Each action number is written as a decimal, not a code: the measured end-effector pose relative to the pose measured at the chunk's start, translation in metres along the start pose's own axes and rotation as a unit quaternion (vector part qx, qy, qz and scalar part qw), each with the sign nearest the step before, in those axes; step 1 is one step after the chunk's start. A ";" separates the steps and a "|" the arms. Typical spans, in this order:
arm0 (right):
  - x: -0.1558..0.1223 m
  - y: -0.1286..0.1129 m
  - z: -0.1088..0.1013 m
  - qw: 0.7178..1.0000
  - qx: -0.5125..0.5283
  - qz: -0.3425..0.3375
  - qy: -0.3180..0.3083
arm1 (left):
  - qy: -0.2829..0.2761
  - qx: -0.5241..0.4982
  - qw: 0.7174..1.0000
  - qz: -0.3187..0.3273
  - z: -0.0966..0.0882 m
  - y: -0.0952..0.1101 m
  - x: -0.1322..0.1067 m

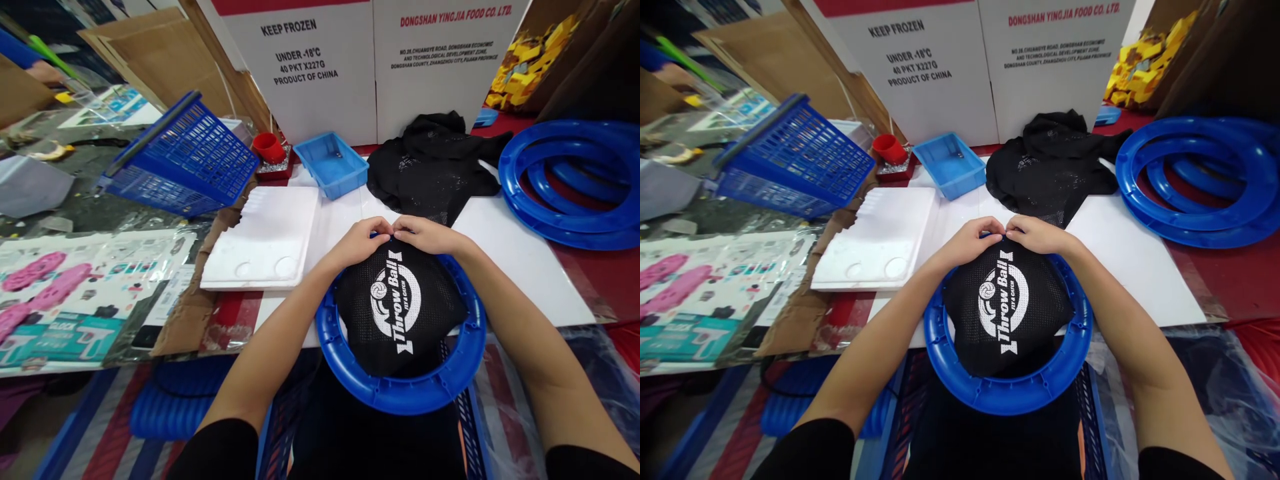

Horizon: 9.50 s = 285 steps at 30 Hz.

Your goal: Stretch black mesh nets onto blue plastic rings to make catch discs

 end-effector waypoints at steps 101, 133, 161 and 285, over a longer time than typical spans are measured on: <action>-0.007 0.014 -0.013 0.996 0.049 0.073 -0.034 | -0.025 0.119 0.988 0.092 0.022 0.030 0.005; -0.027 -0.034 0.006 0.987 -0.045 -0.070 -0.138 | -0.087 0.139 0.984 0.065 -0.008 0.018 -0.022; -0.018 -0.042 0.022 0.989 -0.041 -0.114 -0.082 | -0.124 0.285 0.943 0.121 -0.003 0.036 -0.032; 0.000 -0.011 -0.001 0.998 0.013 -0.055 0.015 | 0.041 0.075 0.995 -0.053 -0.011 -0.024 0.001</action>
Point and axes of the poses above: each hand's wrist, its own x-axis towards the middle knuckle, its own z-axis out of the palm, y = z × x, the point moved 10 cm from there along x, towards the middle knuckle, and after that the axes turned 3 degrees about z, right-handed, at the moved point
